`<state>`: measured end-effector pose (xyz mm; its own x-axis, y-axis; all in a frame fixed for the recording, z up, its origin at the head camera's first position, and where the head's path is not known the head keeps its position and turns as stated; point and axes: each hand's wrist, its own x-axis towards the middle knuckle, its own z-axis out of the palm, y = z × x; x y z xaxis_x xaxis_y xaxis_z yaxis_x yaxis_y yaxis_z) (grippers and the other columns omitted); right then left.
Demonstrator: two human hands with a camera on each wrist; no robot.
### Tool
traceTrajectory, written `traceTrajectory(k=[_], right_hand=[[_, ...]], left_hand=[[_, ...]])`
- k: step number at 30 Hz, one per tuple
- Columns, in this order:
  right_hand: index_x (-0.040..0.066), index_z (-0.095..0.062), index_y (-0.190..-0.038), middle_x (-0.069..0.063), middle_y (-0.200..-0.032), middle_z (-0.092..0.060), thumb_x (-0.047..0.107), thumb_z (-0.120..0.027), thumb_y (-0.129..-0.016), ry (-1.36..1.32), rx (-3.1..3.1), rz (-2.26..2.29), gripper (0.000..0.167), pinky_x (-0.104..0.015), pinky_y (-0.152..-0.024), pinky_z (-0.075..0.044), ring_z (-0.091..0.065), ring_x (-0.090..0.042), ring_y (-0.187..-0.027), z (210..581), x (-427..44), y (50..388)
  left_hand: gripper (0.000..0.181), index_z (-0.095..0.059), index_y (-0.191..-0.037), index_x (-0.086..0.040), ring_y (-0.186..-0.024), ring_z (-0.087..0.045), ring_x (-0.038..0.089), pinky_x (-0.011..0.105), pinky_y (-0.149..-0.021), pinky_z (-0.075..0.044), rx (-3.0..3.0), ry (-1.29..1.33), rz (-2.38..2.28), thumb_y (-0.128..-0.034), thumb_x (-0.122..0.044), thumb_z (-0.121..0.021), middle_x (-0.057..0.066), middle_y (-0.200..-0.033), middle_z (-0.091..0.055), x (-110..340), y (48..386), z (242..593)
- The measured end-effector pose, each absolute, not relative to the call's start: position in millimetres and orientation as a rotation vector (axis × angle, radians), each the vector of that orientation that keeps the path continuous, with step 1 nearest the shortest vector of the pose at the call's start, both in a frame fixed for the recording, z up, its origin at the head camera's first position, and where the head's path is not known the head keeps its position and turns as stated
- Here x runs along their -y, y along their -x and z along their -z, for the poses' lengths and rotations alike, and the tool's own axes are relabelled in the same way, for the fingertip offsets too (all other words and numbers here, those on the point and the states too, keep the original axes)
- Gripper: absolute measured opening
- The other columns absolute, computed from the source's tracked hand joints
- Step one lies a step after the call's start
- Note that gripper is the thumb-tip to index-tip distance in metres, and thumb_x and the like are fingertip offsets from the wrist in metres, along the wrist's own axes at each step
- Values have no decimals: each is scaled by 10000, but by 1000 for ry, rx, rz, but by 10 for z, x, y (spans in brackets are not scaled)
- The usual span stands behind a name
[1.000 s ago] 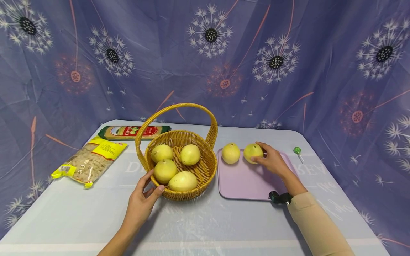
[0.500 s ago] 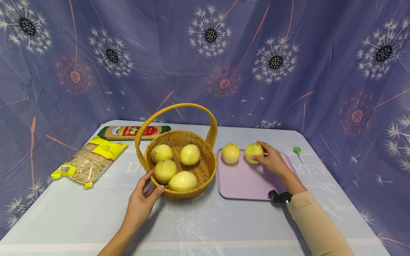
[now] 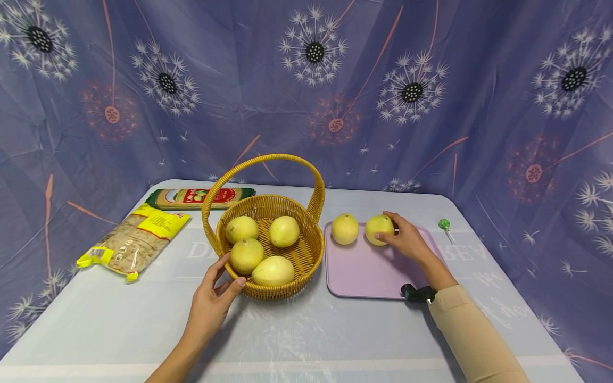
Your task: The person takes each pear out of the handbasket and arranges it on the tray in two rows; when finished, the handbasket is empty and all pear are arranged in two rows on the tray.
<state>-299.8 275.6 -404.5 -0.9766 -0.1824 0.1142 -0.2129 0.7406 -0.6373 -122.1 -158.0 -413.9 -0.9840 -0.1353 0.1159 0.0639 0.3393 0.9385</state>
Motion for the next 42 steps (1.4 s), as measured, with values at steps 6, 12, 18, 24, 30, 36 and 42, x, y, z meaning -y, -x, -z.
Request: traceTrajectory(k=[6,12,18,24,30,36,42], right_hand=[[53,-331,-1458,-246,-1421,-421,367,-729,-822,-338,2851,-1079,813,-529,-1001,-475,-503,-425,-1219,4051,-2765,3010],[54,-337,-1455,-245,-1437,-404,359,-731,-822,-342,2825,-1113,806,-542,-1049,-431,-473,-442,-1248,4027,-2755,3003],[82,-356,-1451,-204,-1440,-422,387,-731,-815,-374,2813,-1071,799,-533,-1091,-389,-440,-398,-1293,3951,-2693,2956],[109,-390,-1437,-186,-1438,-429,416,-731,-807,-423,2793,-975,780,-584,-1094,-340,-379,-382,-1340,3835,-2592,2875],[146,-440,-1410,-165,-1397,-468,332,-751,-806,-500,2711,-980,705,-576,-1063,-361,-434,-362,-1286,3722,-2452,2772],[157,-484,-1375,-134,-1372,-502,274,-774,-788,-614,2612,-953,665,-580,-1067,-364,-430,-341,-1304,3626,-2265,2650],[156,-488,-1371,-89,-1378,-507,288,-779,-781,-736,2583,-920,671,-579,-1072,-369,-426,-300,-1323,3536,-2053,2543]], left_hand=[[645,-322,-1467,-193,-1397,-340,323,424,-1065,-424,2429,-69,1713,-913,-327,-624,88,-1549,-277,1581,1223,4136],[648,-321,-1467,-192,-1397,-339,326,425,-1064,-425,2432,-72,1712,-912,-329,-624,96,-1544,-287,1583,1221,4142],[646,-320,-1468,-188,-1397,-338,330,429,-1064,-424,2432,-71,1707,-913,-321,-624,101,-1542,-289,1582,1221,4139],[647,-320,-1468,-188,-1398,-337,322,423,-1063,-426,2432,-73,1710,-913,-321,-624,91,-1544,-287,1581,1223,4141],[645,-321,-1468,-189,-1400,-333,321,424,-1063,-422,2431,-71,1708,-913,-318,-624,86,-1549,-277,1581,1226,4140],[652,-318,-1469,-185,-1396,-340,327,430,-1059,-428,2439,-77,1699,-911,-329,-624,90,-1549,-277,1584,1224,4145],[650,-318,-1469,-188,-1393,-345,328,431,-1058,-430,2444,-75,1692,-913,-330,-622,93,-1549,-276,1582,1225,4143]])
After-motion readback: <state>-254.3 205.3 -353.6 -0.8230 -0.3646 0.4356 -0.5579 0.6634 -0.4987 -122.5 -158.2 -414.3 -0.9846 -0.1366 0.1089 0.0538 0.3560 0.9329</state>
